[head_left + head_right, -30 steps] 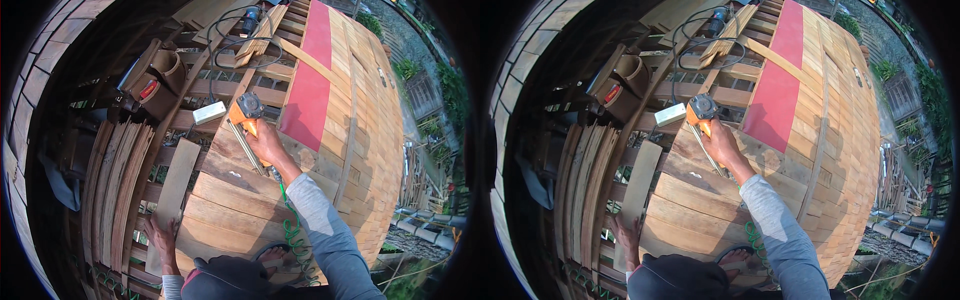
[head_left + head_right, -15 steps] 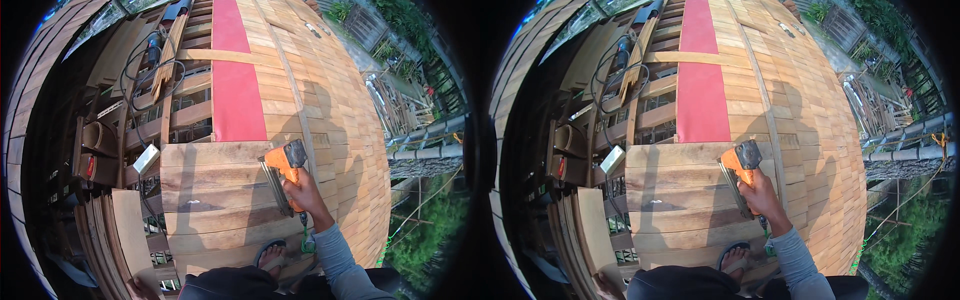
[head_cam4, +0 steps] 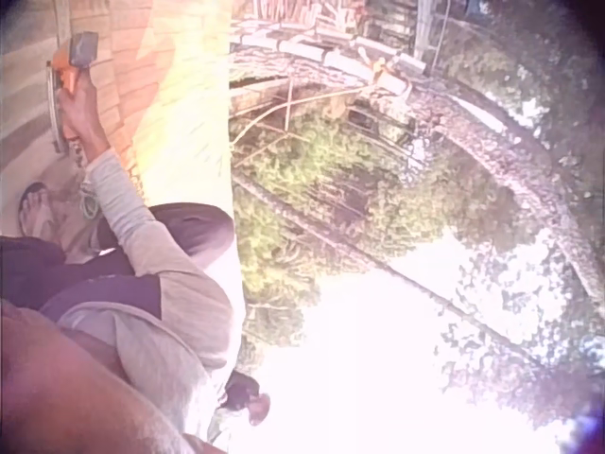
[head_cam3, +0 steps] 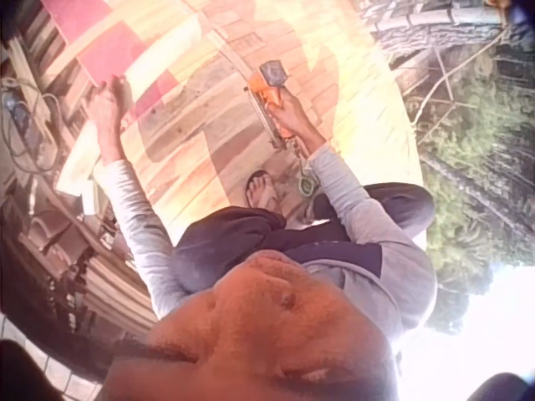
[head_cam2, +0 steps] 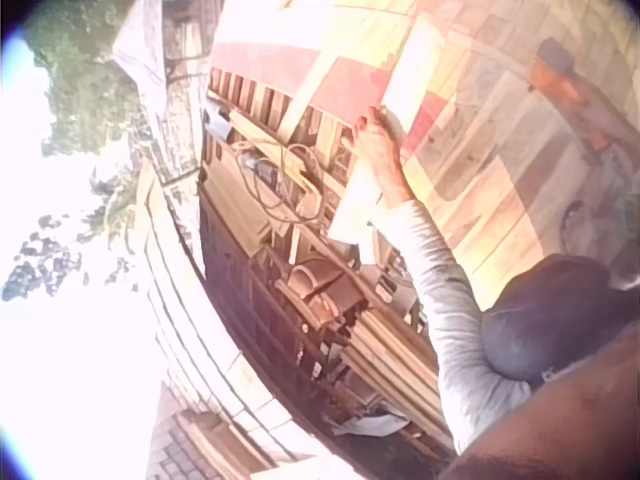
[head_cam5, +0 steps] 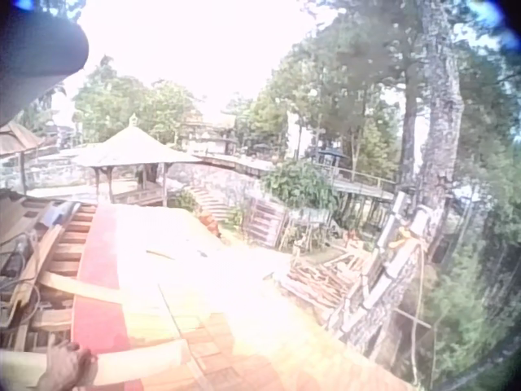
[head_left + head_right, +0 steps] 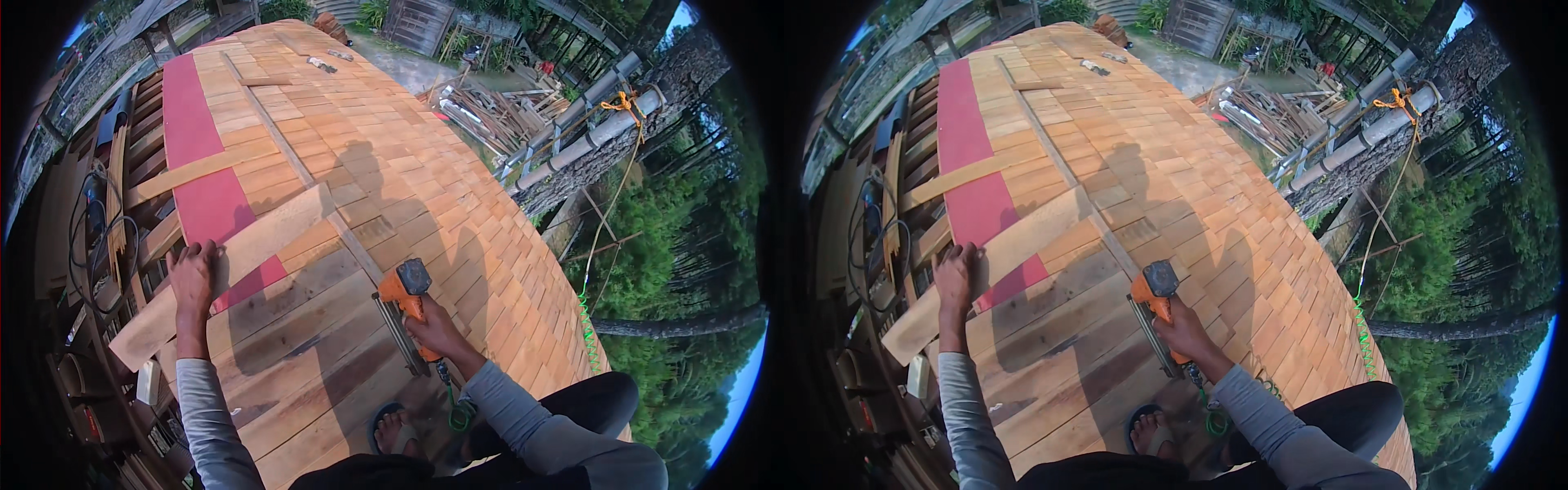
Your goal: The person installs wooden shingles on a curved roof by positioning each wooden tile and securing it with a pneumatic nail gun. The person also handles a small electric hand tool to trim shingles before nailing them in place.
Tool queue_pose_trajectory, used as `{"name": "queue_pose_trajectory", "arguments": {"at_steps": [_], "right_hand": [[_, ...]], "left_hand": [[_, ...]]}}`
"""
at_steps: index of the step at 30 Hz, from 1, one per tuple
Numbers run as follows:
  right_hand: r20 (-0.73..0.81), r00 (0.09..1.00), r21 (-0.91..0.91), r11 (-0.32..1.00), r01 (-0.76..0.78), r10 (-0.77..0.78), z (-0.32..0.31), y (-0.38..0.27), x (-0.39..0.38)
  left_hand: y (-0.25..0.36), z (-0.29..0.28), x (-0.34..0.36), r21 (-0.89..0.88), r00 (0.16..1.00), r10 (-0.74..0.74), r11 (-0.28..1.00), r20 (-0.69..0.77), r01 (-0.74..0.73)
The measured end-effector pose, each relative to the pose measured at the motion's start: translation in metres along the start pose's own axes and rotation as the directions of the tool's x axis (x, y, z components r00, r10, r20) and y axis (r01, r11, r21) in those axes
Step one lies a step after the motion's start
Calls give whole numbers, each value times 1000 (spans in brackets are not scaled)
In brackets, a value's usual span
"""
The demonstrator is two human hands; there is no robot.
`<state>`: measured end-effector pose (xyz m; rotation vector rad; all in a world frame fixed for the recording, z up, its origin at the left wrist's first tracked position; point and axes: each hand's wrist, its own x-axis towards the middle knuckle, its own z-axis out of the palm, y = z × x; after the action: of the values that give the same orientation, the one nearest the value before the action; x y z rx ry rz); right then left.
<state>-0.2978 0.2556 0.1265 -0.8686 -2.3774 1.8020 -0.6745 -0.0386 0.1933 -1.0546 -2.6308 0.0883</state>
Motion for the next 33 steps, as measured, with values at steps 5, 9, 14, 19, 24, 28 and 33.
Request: {"name": "queue_pose_trajectory", "arguments": {"at_steps": [5,9,14,19,24,28,33], "right_hand": [[1,996,-37,996,-84,84,-8,-28,-7],[-20,996,6,996,-90,90,-10,-23,-13],[-81,966,149,962,-231,245,-32,4,-28],[-60,975,163,965,-204,216,-11,-2,-14],[-46,981,108,977,-182,188,-8,-7,-7],[-54,983,144,976,-165,175,-8,-8,-5],[8,978,86,975,-207,207,6,-18,5]], "left_hand": [[-55,95,5,57,988,-104,994,112,98],[-75,122,-7,-32,910,-289,950,298,312],[-33,138,-2,42,952,-214,977,217,210],[-50,137,-32,-112,977,-136,982,162,155],[-51,133,-29,-234,973,-90,962,211,140],[-32,127,-35,-265,975,-53,958,216,111],[-37,121,-39,-269,954,-85,949,287,165]]}}
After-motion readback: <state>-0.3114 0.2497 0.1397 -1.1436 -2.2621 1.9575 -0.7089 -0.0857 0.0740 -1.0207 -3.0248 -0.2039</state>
